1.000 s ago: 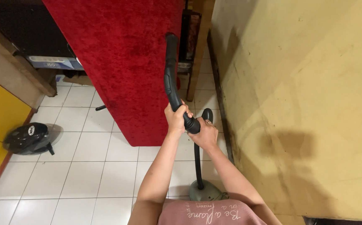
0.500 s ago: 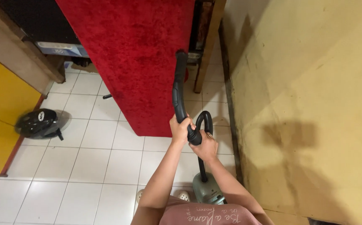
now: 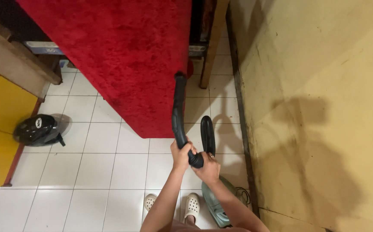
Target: The person uses a vacuum cleaner hose to clean a red carpet draped over a wooden frame. They move the nozzle along the surface and edges of the carpet, then briefly vacuum the adjacent wall before returning to the carpet.
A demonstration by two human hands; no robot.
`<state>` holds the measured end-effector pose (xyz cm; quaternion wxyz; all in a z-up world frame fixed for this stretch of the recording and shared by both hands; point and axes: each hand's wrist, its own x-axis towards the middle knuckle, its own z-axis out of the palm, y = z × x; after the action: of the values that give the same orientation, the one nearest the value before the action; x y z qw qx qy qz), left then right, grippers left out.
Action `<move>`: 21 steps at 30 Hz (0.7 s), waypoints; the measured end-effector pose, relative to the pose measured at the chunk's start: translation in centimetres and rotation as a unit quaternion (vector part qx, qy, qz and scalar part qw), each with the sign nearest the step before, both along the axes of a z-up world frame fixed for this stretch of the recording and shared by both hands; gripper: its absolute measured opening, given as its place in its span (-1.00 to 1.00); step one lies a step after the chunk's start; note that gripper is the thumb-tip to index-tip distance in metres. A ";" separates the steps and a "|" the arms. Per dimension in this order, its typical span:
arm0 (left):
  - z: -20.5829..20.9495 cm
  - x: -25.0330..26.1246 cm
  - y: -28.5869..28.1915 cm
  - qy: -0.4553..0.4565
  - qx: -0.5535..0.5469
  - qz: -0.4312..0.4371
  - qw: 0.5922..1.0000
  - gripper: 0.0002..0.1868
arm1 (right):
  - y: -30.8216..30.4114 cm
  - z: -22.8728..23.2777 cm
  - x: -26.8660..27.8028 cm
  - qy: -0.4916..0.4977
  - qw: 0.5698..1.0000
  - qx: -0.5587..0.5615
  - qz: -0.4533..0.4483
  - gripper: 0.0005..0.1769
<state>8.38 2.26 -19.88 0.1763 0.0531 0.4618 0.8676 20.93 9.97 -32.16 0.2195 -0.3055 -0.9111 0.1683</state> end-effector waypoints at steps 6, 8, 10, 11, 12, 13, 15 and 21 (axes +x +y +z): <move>-2.6 0.8 -2.1 -0.091 -0.001 -0.043 0.995 -0.83 | -1.4 -2.0 1.4 0.001 0.998 -0.036 0.047 -0.37; -3.9 0.8 -2.3 -0.102 -0.003 -0.041 0.994 -0.83 | -1.9 -3.0 1.5 0.009 0.998 -0.032 0.047 -0.40; -5.1 0.8 -2.5 -0.113 -0.004 -0.037 0.993 -0.82 | -2.3 -4.0 1.7 0.016 0.998 -0.028 0.051 -0.42; -5.7 0.8 -2.5 -0.126 -0.013 -0.030 0.991 -0.82 | -2.4 -4.6 1.7 0.009 0.998 -0.027 0.053 -0.43; -6.2 0.9 -2.6 -0.139 -0.021 -0.021 0.990 -0.83 | -2.5 -5.1 1.9 0.001 0.998 -0.027 0.056 -0.43; -6.4 0.8 -2.6 -0.140 -0.022 -0.021 0.990 -0.83 | -2.6 -5.6 1.9 0.001 0.998 -0.028 0.056 -0.43; -6.6 0.9 -2.7 -0.160 -0.037 -0.014 0.986 -0.85 | -2.8 -6.6 2.2 -0.063 0.993 -0.080 0.052 -0.36; -6.5 0.3 -3.1 -0.191 -0.080 0.001 0.978 -0.86 | -3.0 -7.3 1.9 -0.136 0.983 -0.109 0.050 -0.36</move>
<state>8.66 -0.86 -26.41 0.2638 -0.1284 0.4878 0.8222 22.79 6.95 -39.45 0.0504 -0.3016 -0.9227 0.2347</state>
